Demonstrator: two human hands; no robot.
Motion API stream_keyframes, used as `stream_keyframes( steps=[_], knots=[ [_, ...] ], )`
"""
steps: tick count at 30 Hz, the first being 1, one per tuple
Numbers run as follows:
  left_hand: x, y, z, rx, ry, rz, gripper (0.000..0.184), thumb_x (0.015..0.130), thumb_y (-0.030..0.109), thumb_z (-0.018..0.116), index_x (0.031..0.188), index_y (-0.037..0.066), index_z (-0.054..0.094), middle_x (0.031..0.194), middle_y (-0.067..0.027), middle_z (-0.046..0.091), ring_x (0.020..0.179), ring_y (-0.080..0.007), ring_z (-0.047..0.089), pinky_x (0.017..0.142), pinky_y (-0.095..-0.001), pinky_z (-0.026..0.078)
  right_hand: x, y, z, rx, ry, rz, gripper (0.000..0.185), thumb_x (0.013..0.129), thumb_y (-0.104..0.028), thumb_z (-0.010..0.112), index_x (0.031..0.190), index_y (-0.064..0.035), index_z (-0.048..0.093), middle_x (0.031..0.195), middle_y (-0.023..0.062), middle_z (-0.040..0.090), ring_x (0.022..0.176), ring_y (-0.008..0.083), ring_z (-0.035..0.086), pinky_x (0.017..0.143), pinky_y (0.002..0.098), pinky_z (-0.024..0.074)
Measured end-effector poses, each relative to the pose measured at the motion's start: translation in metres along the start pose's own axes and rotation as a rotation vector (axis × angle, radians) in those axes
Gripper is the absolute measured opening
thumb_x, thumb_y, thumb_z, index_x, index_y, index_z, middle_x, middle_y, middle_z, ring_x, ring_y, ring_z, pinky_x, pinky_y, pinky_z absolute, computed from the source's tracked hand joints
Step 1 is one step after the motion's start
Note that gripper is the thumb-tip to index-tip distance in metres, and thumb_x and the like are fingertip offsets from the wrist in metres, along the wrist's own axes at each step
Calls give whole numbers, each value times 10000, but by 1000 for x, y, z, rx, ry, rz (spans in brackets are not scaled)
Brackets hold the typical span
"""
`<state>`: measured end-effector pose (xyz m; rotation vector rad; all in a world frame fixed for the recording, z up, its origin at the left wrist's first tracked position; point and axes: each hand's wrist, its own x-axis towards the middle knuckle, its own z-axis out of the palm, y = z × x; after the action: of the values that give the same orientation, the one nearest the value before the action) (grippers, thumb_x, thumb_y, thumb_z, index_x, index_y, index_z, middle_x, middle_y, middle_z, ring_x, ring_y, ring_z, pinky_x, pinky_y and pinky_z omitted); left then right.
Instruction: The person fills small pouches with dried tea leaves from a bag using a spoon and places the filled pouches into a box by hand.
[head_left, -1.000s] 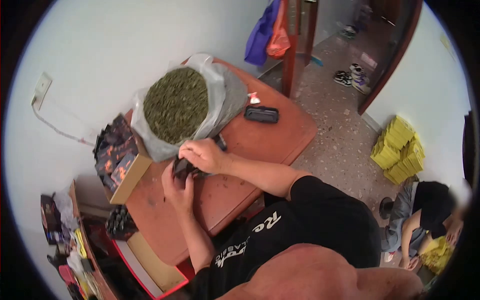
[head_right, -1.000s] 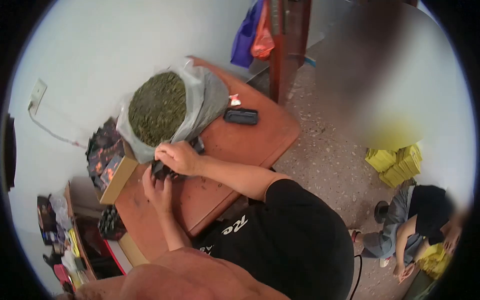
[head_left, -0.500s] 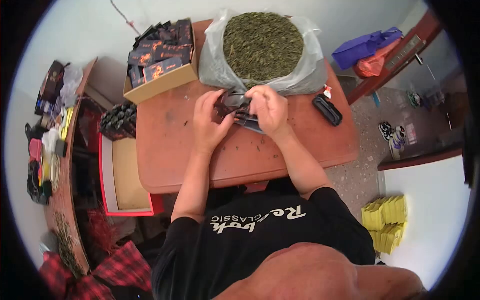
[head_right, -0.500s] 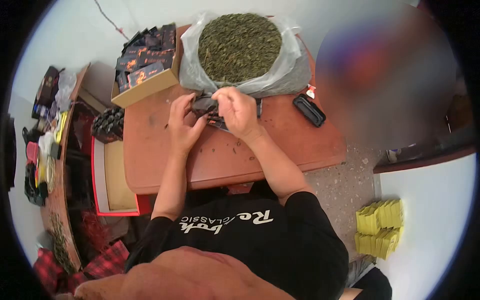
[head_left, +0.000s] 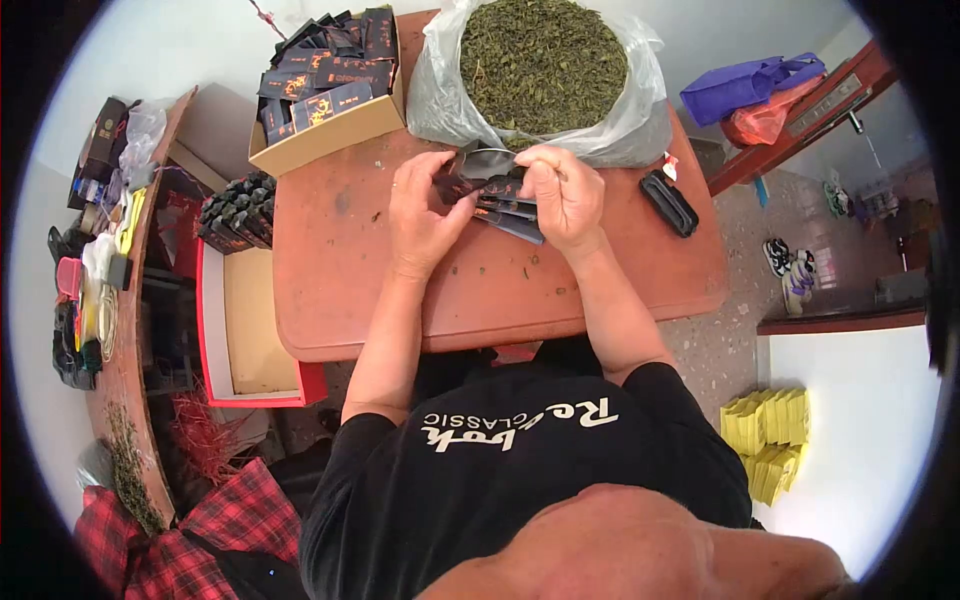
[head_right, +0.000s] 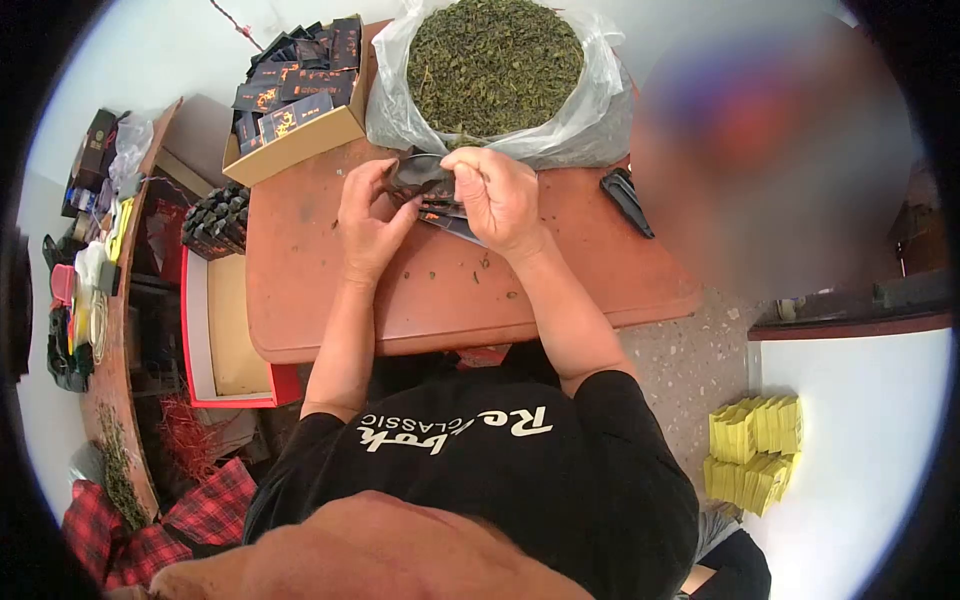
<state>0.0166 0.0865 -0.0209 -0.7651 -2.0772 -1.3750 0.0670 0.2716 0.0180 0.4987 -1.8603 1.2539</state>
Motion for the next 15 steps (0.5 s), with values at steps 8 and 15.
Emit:
stream_keyframes(
  steps=[8,15],
  knots=[
    [1,2,-2,83,18,10,544,647,28,789,1169,65,637,1152,-127,647,1079,-326,598,947,-410,492,0,3,-3,-39,27,18,134,1004,-107,567,981,-24,669,682,58,645,547,141,621,527,269,489],
    [-1,-3,-1,-17,-26,-12,546,720,-80,767,1233,19,608,1230,-123,554,1122,-227,606,956,-349,557,-3,-5,-8,-13,104,42,146,1002,-140,580,977,-29,672,732,74,668,566,148,631,545,287,502]
  ],
)
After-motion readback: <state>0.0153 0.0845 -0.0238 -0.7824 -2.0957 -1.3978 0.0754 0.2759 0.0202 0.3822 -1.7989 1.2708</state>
